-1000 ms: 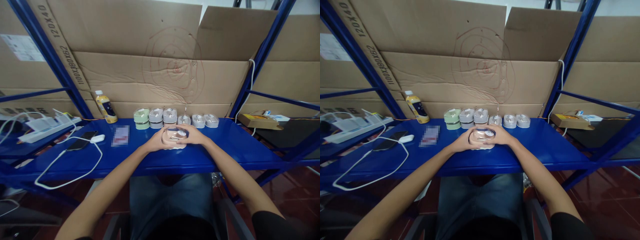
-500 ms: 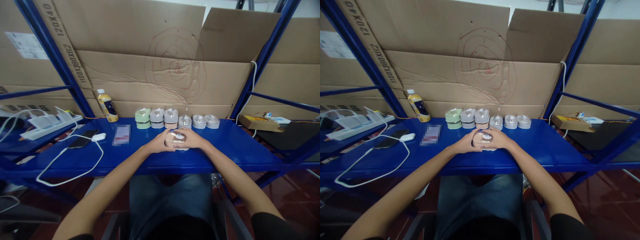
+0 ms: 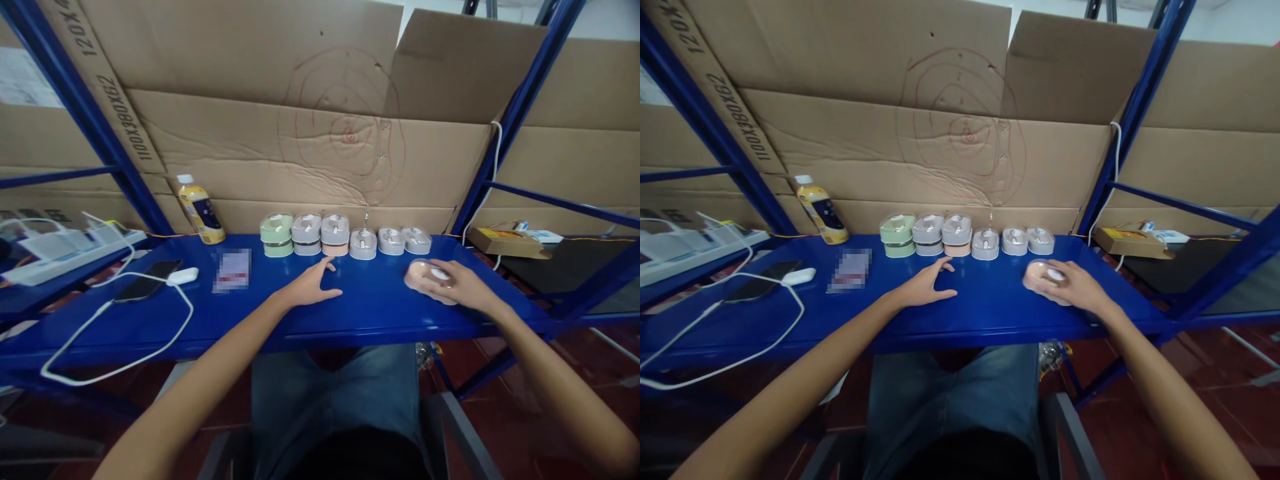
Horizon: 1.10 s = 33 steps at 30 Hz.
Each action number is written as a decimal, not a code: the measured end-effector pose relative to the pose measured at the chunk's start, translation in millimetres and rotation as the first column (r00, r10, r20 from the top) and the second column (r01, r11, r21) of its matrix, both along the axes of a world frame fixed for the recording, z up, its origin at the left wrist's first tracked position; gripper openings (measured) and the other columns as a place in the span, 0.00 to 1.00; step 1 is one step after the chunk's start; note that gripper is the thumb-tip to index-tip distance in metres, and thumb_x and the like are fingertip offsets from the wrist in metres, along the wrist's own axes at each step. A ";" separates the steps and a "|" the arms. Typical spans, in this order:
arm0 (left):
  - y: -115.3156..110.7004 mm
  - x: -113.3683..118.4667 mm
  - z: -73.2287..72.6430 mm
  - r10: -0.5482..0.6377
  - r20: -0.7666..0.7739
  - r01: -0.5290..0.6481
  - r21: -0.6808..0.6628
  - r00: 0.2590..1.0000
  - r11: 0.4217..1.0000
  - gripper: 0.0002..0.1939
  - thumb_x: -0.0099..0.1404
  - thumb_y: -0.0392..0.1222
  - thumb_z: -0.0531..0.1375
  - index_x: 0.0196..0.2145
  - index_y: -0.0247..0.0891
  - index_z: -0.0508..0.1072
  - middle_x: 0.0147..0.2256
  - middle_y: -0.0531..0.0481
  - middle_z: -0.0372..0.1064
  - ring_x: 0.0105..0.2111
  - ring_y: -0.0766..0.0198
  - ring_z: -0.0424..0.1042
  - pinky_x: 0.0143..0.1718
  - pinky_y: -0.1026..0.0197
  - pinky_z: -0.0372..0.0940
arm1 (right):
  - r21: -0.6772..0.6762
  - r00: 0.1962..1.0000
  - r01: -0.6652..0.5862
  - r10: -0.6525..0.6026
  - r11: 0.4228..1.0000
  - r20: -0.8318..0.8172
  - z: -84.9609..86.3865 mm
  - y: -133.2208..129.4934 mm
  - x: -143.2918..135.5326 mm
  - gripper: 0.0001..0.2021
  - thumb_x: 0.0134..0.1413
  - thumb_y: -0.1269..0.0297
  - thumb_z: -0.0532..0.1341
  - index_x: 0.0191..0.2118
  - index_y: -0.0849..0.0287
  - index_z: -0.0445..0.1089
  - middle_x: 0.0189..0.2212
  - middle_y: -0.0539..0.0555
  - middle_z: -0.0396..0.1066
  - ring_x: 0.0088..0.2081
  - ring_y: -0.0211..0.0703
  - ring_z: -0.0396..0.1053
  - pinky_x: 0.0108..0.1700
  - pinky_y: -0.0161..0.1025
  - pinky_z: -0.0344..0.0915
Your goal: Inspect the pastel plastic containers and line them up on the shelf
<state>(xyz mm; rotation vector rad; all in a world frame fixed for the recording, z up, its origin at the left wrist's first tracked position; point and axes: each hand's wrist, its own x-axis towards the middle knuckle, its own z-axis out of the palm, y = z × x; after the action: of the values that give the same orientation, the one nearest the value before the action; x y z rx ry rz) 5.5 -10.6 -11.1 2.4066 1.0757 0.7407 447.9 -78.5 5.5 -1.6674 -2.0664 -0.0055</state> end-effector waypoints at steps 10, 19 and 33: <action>-2.5 2.7 3.1 0.020 -0.050 -0.019 0.034 0.999 0.999 0.39 0.62 0.56 0.66 0.65 0.38 0.60 0.59 0.36 0.68 0.60 0.41 0.69 0.63 0.40 0.64 | -0.135 0.656 0.721 -0.732 0.680 -0.183 7.6 129.5 63.9 0.34 0.67 0.48 0.55 0.65 0.73 0.61 0.63 0.86 0.59 0.65 0.78 0.62 0.62 0.64 0.62; 0.0 2.8 2.2 0.021 -0.064 -0.018 0.057 0.998 0.998 0.35 0.63 0.56 0.65 0.61 0.38 0.63 0.59 0.36 0.68 0.60 0.42 0.70 0.63 0.41 0.64 | -0.095 0.784 0.568 -0.572 0.818 -0.241 -8.4 175.4 40.2 0.27 0.68 0.49 0.53 0.61 0.67 0.67 0.60 0.75 0.66 0.63 0.63 0.66 0.64 0.53 0.62; 1.7 3.2 1.8 0.037 -0.067 -0.032 0.070 0.997 0.997 0.34 0.63 0.59 0.65 0.60 0.37 0.67 0.58 0.36 0.70 0.59 0.41 0.71 0.61 0.40 0.66 | 0.324 0.974 -0.136 0.066 0.936 0.217 20.8 128.1 -101.2 0.33 0.65 0.48 0.56 0.66 0.67 0.64 0.69 0.73 0.59 0.70 0.65 0.57 0.70 0.58 0.54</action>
<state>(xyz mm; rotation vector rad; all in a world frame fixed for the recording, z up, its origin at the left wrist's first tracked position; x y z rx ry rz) 8.7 -8.9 -9.3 2.4939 1.1383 0.7234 346.8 49.6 26.3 -1.3959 -2.1496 -0.4882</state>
